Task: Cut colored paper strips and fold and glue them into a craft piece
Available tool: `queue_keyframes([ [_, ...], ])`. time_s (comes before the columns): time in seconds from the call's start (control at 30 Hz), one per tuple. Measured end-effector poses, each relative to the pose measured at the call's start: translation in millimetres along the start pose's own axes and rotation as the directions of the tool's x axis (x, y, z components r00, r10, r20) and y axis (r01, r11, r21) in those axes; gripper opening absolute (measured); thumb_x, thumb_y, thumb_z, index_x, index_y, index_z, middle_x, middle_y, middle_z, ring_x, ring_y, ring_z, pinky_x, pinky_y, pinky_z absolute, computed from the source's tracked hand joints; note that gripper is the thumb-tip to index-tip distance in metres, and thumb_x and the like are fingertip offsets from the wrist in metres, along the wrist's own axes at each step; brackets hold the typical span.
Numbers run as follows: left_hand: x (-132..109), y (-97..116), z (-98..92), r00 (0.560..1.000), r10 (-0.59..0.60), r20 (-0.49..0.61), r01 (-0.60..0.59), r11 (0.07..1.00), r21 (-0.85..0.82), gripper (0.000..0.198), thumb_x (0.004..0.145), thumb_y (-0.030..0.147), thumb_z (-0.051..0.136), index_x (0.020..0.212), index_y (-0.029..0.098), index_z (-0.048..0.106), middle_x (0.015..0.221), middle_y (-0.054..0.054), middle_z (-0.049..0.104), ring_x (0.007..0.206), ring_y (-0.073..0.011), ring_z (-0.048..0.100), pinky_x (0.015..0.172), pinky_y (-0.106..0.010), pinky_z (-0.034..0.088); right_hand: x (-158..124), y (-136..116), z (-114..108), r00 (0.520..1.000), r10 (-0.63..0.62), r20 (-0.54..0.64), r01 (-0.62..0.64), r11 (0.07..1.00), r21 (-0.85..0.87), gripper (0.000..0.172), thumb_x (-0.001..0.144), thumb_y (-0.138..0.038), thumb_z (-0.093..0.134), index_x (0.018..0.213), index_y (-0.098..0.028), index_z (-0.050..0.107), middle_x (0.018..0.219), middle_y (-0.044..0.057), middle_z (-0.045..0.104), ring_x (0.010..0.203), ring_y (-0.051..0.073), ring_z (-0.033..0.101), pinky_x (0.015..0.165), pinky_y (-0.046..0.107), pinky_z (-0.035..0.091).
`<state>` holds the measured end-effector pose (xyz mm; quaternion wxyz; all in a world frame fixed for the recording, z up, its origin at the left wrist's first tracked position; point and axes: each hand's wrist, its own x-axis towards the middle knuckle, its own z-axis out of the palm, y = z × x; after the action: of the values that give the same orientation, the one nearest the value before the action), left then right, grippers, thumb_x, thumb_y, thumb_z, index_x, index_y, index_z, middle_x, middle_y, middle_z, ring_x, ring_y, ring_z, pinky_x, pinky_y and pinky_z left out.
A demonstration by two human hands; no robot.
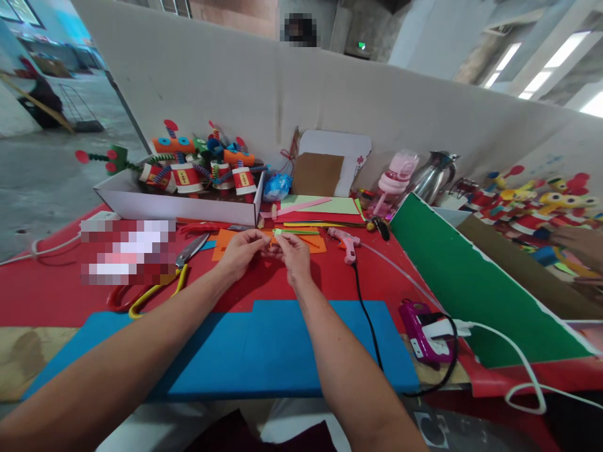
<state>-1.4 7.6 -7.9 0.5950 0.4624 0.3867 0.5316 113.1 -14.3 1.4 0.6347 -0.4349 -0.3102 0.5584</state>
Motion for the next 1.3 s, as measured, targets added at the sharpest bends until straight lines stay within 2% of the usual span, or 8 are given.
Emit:
queue_keyframes([
  [0.3, 1.3, 5.1, -3.4, 1.000, 0.003, -0.015, -0.003, 1.000, 0.015, 0.024, 0.057, 0.034, 0.073, 0.060, 0.015, 0.058, 0.050, 0.003, 0.055, 0.047, -0.0075, 0.047, 0.050, -0.021, 0.038, 5.0, 1.1, -6.6, 0.990, -0.081, 0.113, 0.096, 0.986, -0.133, 0.031, 0.058, -0.036, 0.078, 0.078, -0.018, 0.062, 0.060, -0.003, 0.065, 0.056, 0.010, 0.062, 0.058, 0.023, 0.054],
  [0.43, 1.3, 7.1, -2.7, 1.000, 0.006, -0.005, -0.006, 1.000, -0.013, 0.026, 0.057, 0.035, 0.075, 0.061, 0.016, 0.059, 0.049, 0.004, 0.055, 0.047, -0.0073, 0.046, 0.051, -0.021, 0.037, 7.4, 3.0, -7.9, 0.990, -0.075, 0.119, 0.087, 0.991, -0.105, 0.033, 0.057, -0.035, 0.079, 0.077, -0.018, 0.058, 0.060, -0.003, 0.066, 0.057, 0.012, 0.064, 0.060, 0.025, 0.055],
  [0.57, -0.9, 6.7, 1.5, 0.999, -0.024, 0.026, 0.025, 0.997, -0.073, 0.035, 0.052, 0.039, 0.080, 0.071, 0.015, 0.064, 0.062, 0.001, 0.062, 0.057, -0.0097, 0.054, 0.057, -0.022, 0.041, 7.2, 6.4, -6.7, 0.989, -0.090, 0.119, 0.099, 0.993, -0.067, 0.034, 0.059, -0.036, 0.078, 0.078, -0.019, 0.055, 0.064, -0.003, 0.066, 0.059, 0.014, 0.065, 0.063, 0.030, 0.057],
  [0.7, -1.6, 4.5, 0.8, 0.998, -0.043, 0.034, 0.046, 0.996, -0.082, 0.037, 0.049, 0.043, 0.081, 0.065, 0.014, 0.063, 0.062, 0.001, 0.063, 0.058, -0.0100, 0.054, 0.059, -0.023, 0.043, 3.9, 7.6, -4.9, 0.988, -0.066, 0.143, 0.078, 0.994, -0.079, 0.031, 0.061, -0.036, 0.077, 0.077, -0.019, 0.056, 0.067, -0.002, 0.066, 0.060, 0.013, 0.065, 0.064, 0.030, 0.057],
  [0.93, 4.2, 2.4, -6.2, 1.000, -0.013, 0.024, 0.010, 0.991, 0.136, 0.029, 0.056, 0.040, 0.075, 0.063, 0.016, 0.062, 0.059, 0.002, 0.059, 0.055, -0.0100, 0.049, 0.055, -0.023, 0.037, 7.9, 4.8, -10.0, 0.982, -0.072, 0.177, 0.115, 0.963, -0.244, 0.030, 0.058, -0.034, 0.076, 0.076, -0.020, 0.056, 0.070, -0.004, 0.064, 0.062, 0.010, 0.062, 0.066, 0.026, 0.055],
  [1.13, 4.9, 7.2, -6.8, 0.992, 0.117, 0.035, -0.120, 0.875, 0.469, 0.022, 0.065, 0.034, 0.068, 0.056, 0.016, 0.059, 0.051, 0.005, 0.050, 0.052, -0.0091, 0.040, 0.052, -0.023, 0.030, 9.8, 5.5, -14.2, 0.978, -0.065, 0.200, 0.130, 0.935, -0.331, 0.026, 0.060, -0.031, 0.072, 0.075, -0.020, 0.054, 0.066, -0.005, 0.061, 0.057, 0.010, 0.060, 0.060, 0.025, 0.054],
  [1.2, 4.2, 7.8, -6.3, 0.989, 0.142, 0.043, -0.145, 0.862, 0.486, 0.023, 0.064, 0.035, 0.069, 0.055, 0.016, 0.060, 0.049, 0.005, 0.049, 0.052, -0.0093, 0.040, 0.052, -0.023, 0.030, 9.1, 5.7, -14.8, 0.977, -0.077, 0.201, 0.144, 0.928, -0.343, 0.025, 0.060, -0.030, 0.071, 0.076, -0.020, 0.054, 0.067, -0.005, 0.061, 0.058, 0.010, 0.061, 0.059, 0.024, 0.054],
  [1.3, 3.2, 6.3, -5.4, 0.997, 0.077, 0.006, -0.074, 0.929, 0.362, 0.025, 0.060, 0.039, 0.072, 0.056, 0.016, 0.063, 0.050, 0.003, 0.055, 0.052, -0.0096, 0.043, 0.052, -0.023, 0.032, 9.0, 6.2, -14.4, 0.976, -0.107, 0.188, 0.164, 0.931, -0.325, 0.024, 0.059, -0.030, 0.071, 0.074, -0.020, 0.054, 0.065, -0.006, 0.061, 0.058, 0.010, 0.061, 0.058, 0.024, 0.054],
])
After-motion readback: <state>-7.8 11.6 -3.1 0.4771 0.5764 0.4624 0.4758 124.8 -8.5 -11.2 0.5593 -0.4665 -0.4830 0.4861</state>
